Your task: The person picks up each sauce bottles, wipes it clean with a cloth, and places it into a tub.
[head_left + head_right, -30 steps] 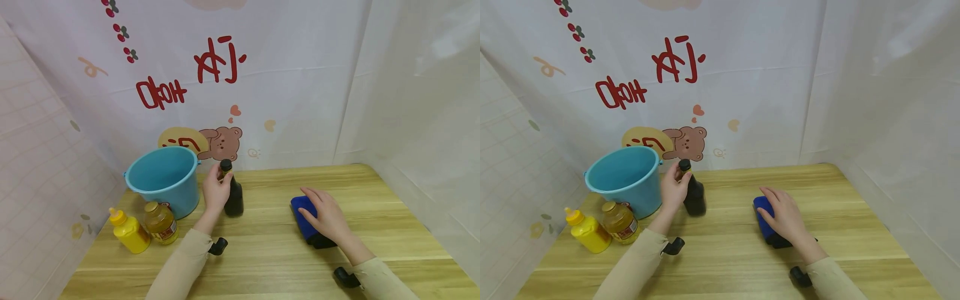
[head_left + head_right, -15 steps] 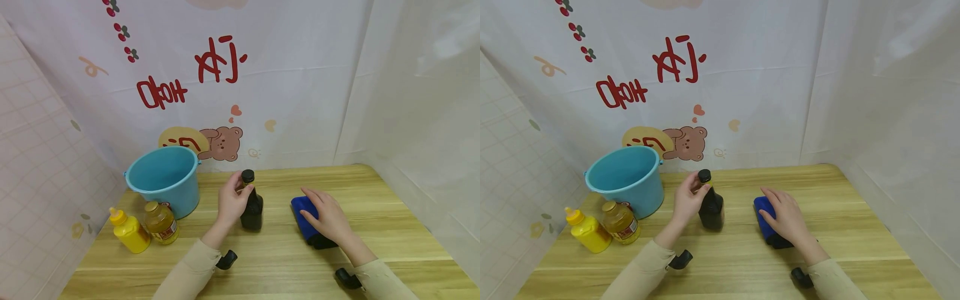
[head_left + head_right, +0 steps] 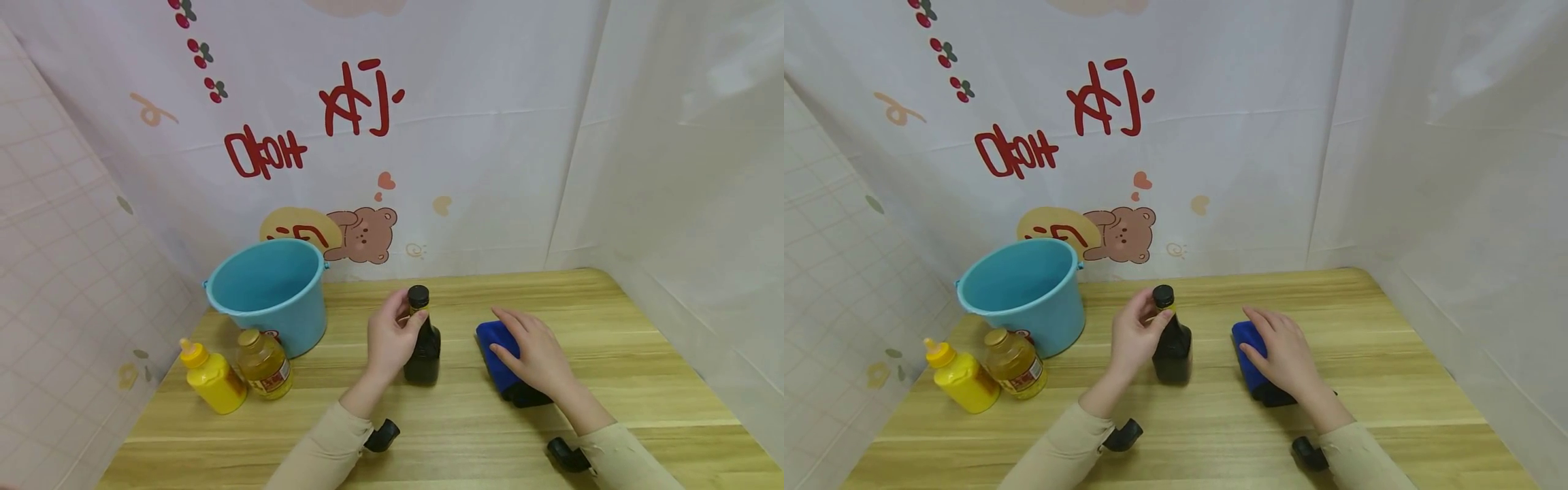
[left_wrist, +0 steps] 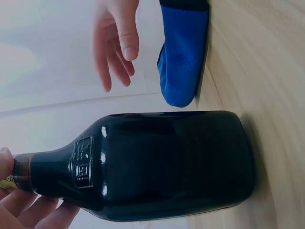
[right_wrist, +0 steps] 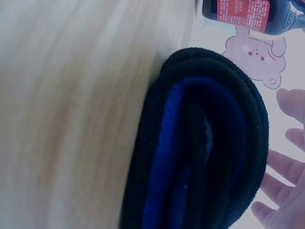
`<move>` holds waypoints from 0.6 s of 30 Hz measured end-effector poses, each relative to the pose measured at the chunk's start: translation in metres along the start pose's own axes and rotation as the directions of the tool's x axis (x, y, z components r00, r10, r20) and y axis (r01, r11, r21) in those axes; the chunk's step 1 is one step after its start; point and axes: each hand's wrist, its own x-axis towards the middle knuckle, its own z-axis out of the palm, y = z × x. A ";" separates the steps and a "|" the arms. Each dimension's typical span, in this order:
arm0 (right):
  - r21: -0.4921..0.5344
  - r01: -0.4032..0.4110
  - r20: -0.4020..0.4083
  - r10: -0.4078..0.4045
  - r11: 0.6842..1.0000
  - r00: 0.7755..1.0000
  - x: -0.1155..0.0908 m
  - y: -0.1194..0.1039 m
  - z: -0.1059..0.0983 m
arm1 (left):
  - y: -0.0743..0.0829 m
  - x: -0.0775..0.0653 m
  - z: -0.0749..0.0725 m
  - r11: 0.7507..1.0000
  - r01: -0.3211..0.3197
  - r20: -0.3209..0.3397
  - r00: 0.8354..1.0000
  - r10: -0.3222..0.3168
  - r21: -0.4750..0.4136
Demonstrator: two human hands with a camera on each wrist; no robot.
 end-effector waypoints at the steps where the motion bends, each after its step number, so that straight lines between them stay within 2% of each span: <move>1: 0.001 0.001 -0.002 -0.001 1.000 1.000 0.000 0.000 0.000 | 0.000 0.000 0.001 1.000 -0.001 -0.001 1.000 0.001 0.000; 8: -0.007 -0.003 0.007 0.003 1.000 1.000 -0.001 0.001 0.001 | -0.005 -0.004 0.006 1.000 -0.012 -0.021 1.000 0.012 0.013; 18: -0.085 -0.099 0.124 0.110 0.991 0.986 -0.003 -0.001 -0.001 | -0.003 -0.003 0.008 0.996 -0.051 0.008 0.999 0.051 0.070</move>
